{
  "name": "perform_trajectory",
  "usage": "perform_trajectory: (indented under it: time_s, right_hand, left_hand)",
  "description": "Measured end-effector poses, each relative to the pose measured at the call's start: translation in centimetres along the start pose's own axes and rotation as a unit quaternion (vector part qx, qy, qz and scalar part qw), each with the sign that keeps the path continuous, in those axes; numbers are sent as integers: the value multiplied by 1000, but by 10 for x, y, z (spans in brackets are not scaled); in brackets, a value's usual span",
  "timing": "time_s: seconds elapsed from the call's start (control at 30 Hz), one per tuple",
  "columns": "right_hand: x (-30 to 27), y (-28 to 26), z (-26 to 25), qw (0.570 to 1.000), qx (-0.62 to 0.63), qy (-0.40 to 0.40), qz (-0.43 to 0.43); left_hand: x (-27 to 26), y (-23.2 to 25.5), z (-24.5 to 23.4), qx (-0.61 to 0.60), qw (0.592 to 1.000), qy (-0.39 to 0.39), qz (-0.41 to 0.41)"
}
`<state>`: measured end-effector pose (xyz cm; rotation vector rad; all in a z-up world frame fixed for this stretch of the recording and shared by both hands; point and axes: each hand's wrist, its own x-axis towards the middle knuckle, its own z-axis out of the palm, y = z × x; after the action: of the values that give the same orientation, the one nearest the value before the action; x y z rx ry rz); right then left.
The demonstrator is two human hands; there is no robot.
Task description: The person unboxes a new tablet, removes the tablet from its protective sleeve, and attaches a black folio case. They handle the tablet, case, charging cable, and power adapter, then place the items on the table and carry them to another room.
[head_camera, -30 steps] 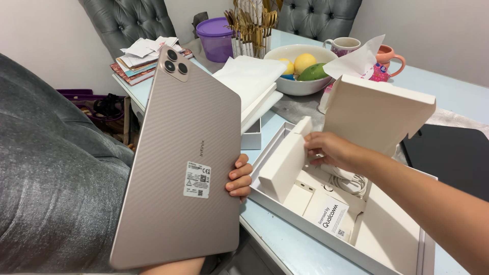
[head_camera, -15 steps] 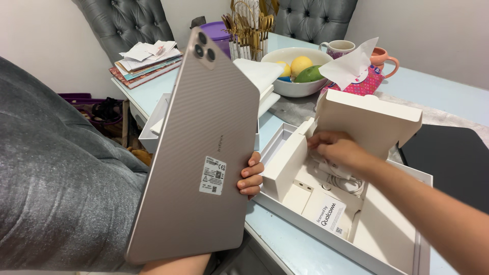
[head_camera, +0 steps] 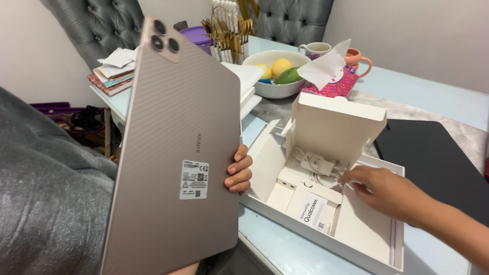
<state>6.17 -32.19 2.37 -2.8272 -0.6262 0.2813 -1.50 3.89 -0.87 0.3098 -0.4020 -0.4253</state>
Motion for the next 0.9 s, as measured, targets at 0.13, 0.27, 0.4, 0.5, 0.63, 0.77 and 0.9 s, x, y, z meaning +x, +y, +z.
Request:
perform_trajectory:
  time_s: [0.13,0.27,0.4,0.5,0.63,0.77,0.9]
  right_hand:
    - [28,-12,19,997,-49,57,-9]
    - [56,-21,37,958,-157,203,-126]
    - [68,-24,40,969,-220,107,-14]
    - [65,-23,36,976,-178,122,-3]
    - [58,-20,11,991,-76,108,13]
    - [44,-24,-20,994,65,89,12]
    - [13,-16,-44,978,190,15,84]
  left_hand:
    - [9,-6,18,2,1000,-20,16]
    - [9,-10,28,6,1000,-1,20]
    - [4,-18,23,1,1000,-4,23]
    - [10,-22,10,-10,996,-86,-15]
    - [22,-22,-4,-12,982,-180,-58]
    - [25,-22,1,-13,984,-172,-51]
    - [20,-13,19,1,993,-115,-8]
